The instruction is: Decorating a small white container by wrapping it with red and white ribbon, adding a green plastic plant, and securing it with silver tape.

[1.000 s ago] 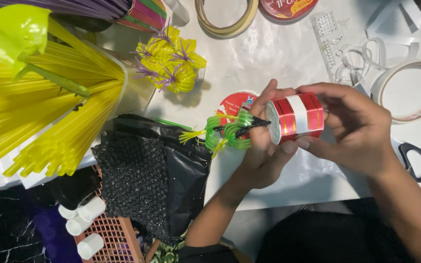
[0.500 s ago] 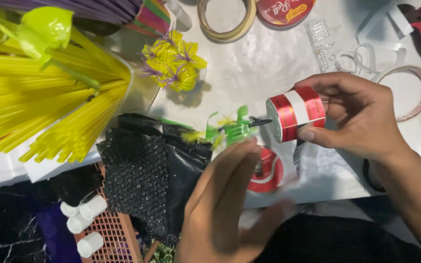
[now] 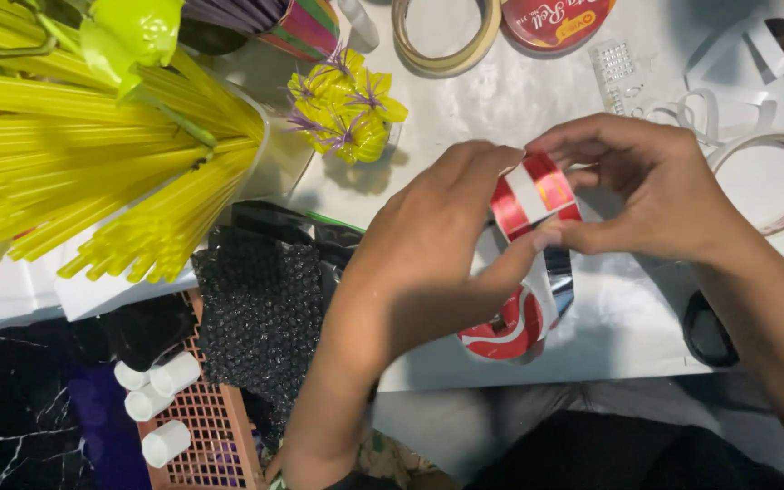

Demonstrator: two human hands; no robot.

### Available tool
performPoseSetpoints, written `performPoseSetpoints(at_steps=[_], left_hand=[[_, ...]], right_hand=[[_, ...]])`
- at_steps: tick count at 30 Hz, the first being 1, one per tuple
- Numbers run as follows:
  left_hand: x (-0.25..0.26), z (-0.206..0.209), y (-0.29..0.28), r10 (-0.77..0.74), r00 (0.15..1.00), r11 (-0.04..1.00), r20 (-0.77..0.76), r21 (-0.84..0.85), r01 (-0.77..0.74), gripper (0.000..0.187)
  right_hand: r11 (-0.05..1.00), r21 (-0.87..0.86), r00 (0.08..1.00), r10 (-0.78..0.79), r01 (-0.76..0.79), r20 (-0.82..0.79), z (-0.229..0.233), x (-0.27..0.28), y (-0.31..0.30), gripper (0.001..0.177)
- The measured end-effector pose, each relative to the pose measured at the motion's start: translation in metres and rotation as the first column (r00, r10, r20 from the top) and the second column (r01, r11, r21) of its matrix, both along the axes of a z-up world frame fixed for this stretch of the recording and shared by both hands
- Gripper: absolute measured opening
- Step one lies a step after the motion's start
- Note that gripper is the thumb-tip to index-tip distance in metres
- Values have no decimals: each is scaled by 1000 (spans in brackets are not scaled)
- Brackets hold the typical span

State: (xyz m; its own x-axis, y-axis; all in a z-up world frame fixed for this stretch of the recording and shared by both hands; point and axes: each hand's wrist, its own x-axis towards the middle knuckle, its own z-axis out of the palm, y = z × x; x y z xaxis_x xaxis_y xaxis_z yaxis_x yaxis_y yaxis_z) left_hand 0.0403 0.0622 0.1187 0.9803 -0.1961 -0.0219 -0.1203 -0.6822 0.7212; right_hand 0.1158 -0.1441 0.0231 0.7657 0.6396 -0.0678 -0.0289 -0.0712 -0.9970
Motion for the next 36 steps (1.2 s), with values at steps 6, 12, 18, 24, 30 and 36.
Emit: performPoseSetpoints(at_steps=[6,12,18,24,30,36], left_hand=[[-6,-19,5,-16,912,991,-410,-126,-39,59],[-21,-34,6,0,758,915,-652,-305,-262,75],[-43,-58,7,-55,788,753,-613,-544,-371,76],[-70,-62,6,41,839,722,-543,-564,-400,68],[-91,-57,10,225,830,614,-511,-587,-528,56],[-98,-58,5,259,823,582,-506,-599,-551,62]], right_hand=[[977,-74,979,203,-202,6,16,2,1,72],[926,-122,924,333,-358,-187,15,9,5,75],[838,-187,850,464,-513,-251,13,18,14,81],[858,-127,855,461,-498,-237,11,-6,21,73],[938,7,905,336,-347,-262,-11,-50,3,62],[976,176,853,198,-127,-482,-15,-73,-5,49]])
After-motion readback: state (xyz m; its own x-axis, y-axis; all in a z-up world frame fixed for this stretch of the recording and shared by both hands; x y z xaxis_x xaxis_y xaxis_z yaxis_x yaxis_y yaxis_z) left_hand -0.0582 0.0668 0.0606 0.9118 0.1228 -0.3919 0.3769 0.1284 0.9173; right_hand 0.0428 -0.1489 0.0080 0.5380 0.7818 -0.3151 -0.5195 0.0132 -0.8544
